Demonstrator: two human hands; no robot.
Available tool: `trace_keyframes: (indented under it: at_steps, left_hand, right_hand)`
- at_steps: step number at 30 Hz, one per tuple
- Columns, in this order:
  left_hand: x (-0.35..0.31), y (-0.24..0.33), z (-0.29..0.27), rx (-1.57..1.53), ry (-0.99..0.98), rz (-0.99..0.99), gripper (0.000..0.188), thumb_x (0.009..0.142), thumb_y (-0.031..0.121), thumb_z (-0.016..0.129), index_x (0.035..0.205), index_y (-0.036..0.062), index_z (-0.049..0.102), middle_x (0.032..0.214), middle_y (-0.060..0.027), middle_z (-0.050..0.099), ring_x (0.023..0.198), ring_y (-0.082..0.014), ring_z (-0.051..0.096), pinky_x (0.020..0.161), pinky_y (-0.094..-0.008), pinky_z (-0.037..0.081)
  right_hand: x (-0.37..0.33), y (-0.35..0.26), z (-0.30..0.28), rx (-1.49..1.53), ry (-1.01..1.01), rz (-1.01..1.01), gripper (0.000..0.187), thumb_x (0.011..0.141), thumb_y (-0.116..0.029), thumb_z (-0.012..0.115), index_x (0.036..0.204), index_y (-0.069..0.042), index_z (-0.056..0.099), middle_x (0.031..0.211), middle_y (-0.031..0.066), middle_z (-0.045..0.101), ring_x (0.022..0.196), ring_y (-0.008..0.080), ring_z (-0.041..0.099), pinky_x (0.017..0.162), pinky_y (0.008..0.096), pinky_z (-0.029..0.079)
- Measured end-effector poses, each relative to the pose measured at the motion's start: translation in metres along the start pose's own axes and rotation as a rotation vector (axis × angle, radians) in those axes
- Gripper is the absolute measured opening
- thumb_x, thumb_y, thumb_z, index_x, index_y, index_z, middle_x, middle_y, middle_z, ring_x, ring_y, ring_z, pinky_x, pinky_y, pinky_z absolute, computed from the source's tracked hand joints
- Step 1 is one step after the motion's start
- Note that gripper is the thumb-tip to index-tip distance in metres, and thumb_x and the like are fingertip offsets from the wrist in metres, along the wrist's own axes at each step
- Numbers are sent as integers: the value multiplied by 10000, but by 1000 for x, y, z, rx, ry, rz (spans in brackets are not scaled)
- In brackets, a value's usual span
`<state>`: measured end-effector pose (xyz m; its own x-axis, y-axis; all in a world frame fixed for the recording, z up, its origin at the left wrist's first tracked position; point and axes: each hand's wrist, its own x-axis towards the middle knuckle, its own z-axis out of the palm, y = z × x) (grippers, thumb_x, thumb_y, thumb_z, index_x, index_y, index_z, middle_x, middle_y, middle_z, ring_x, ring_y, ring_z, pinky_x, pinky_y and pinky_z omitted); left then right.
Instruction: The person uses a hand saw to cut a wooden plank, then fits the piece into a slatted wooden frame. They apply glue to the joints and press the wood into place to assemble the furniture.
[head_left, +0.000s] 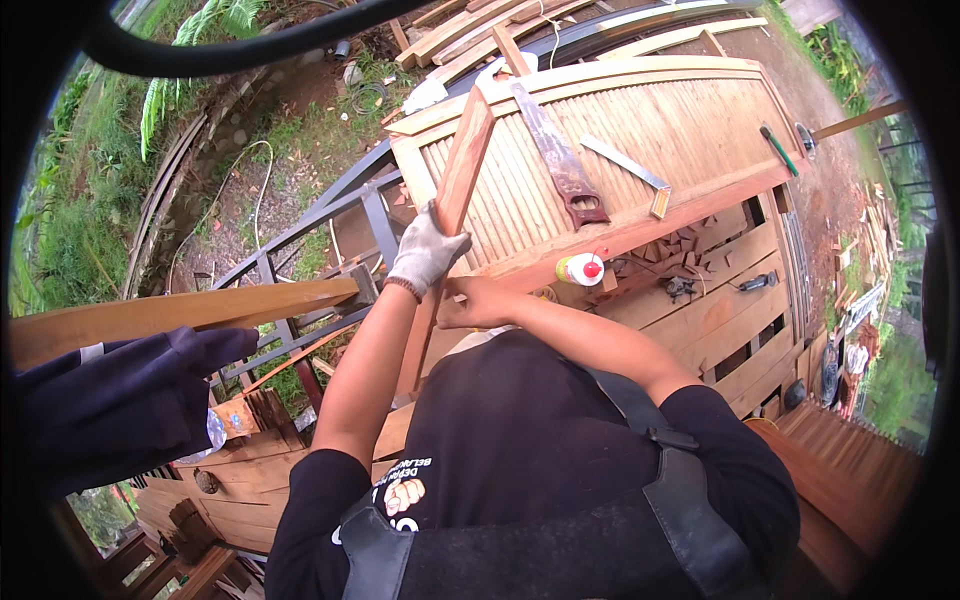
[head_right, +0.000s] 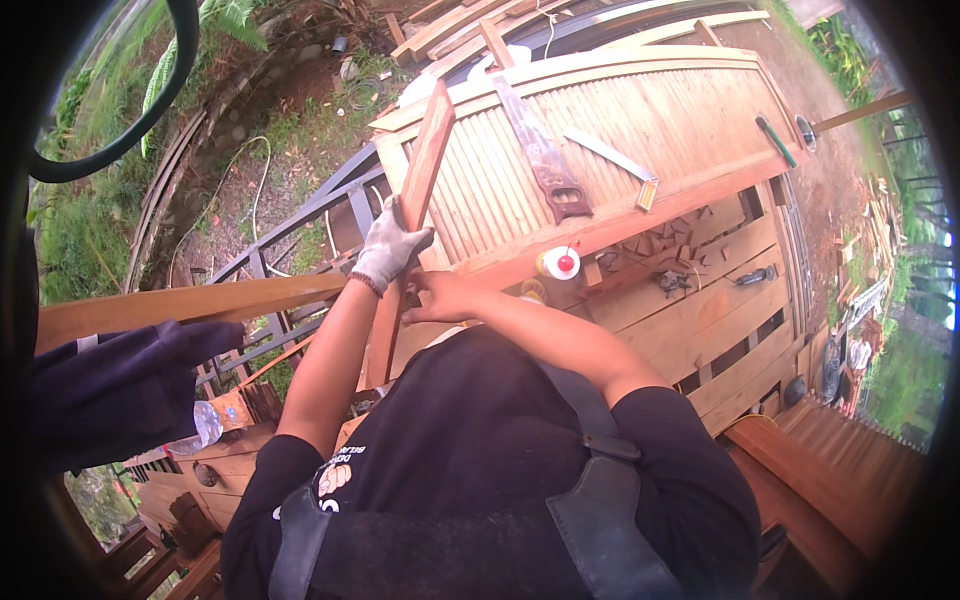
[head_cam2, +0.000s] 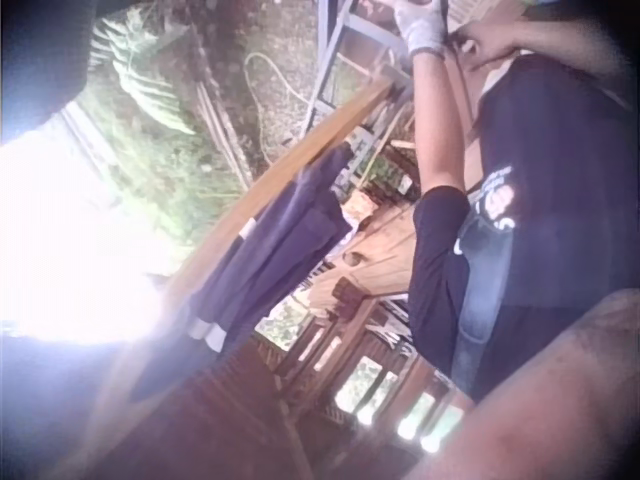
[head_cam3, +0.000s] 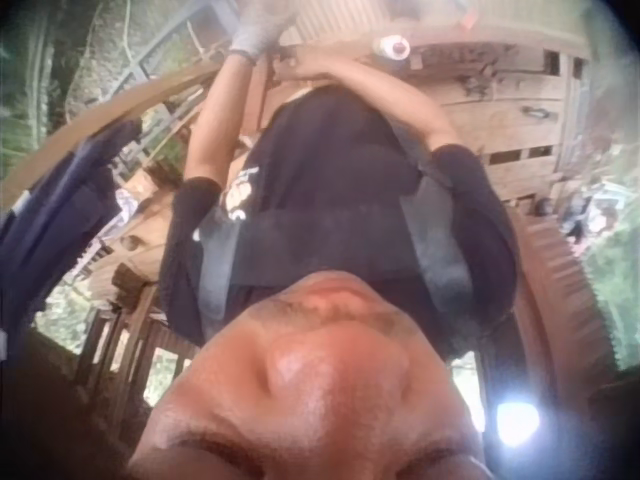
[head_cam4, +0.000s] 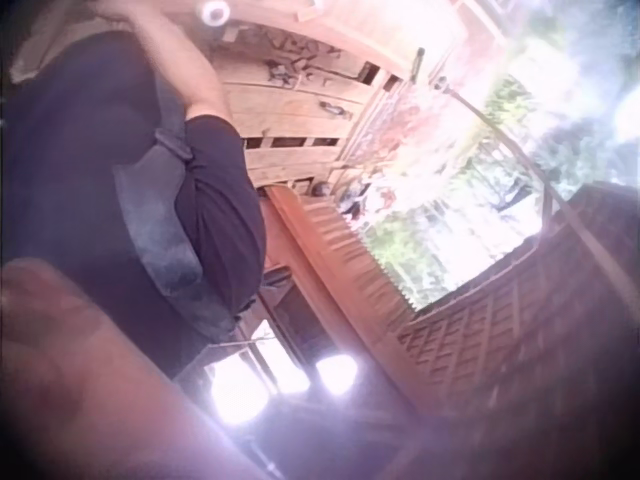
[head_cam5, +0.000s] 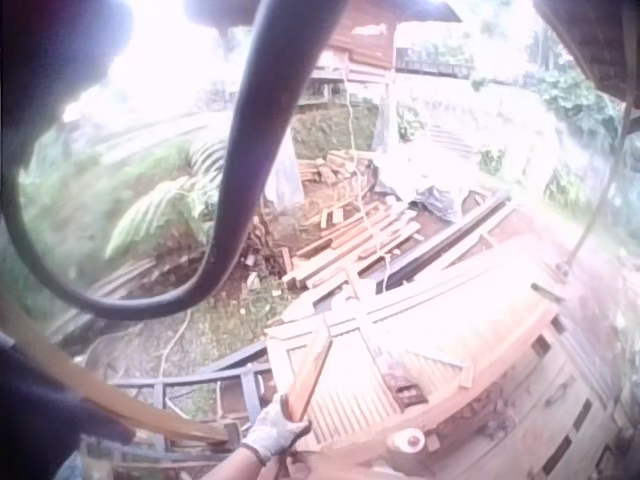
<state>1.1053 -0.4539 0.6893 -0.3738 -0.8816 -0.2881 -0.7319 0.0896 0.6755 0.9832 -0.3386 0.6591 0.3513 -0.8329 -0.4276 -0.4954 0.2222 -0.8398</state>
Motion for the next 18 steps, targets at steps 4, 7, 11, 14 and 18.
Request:
trace_keyframes:
  at_steps: [4,7,11,14,18]
  left_hand:
    - [-45,-36,-7,101,-27,-66,869,713,446,846,1355,-23,496,1186,-290,661,1118,-407,652,955,-438,524]
    - [-82,-51,-3,46,-101,-160,860,707,531,852,1295,-16,545,1128,-246,687,1065,-361,674,924,-416,518]
    - [-129,-61,-7,-102,-108,-232,811,714,543,853,1243,-11,584,1101,-222,691,1014,-308,670,907,-394,508]
    - [-153,-71,-8,-210,-47,-285,820,723,512,852,1271,-29,568,1130,-203,686,1037,-279,647,928,-385,499]
    - [-144,-83,0,-341,-51,-191,792,747,424,852,1304,-46,542,1182,-182,654,1064,-252,608,950,-369,490]
  right_hand:
    - [14,92,-24,-906,-224,430,539,845,-360,695,1281,-43,670,1375,176,618,1297,306,574,1079,468,433]
    - [9,184,-35,-1408,-247,536,430,1009,-255,512,1387,-87,629,1434,146,598,1345,374,536,1085,683,326]
    - [6,174,-54,-1195,-294,646,463,911,-282,666,1314,-53,670,1362,120,643,1265,335,593,1054,564,424]
    - [-22,89,-89,-966,-315,593,482,870,-278,715,1292,-48,678,1274,128,684,1170,315,645,1010,509,472]
    - [-38,138,-105,-122,52,666,504,788,-241,786,1236,-30,689,1133,126,722,1017,262,693,899,418,542]
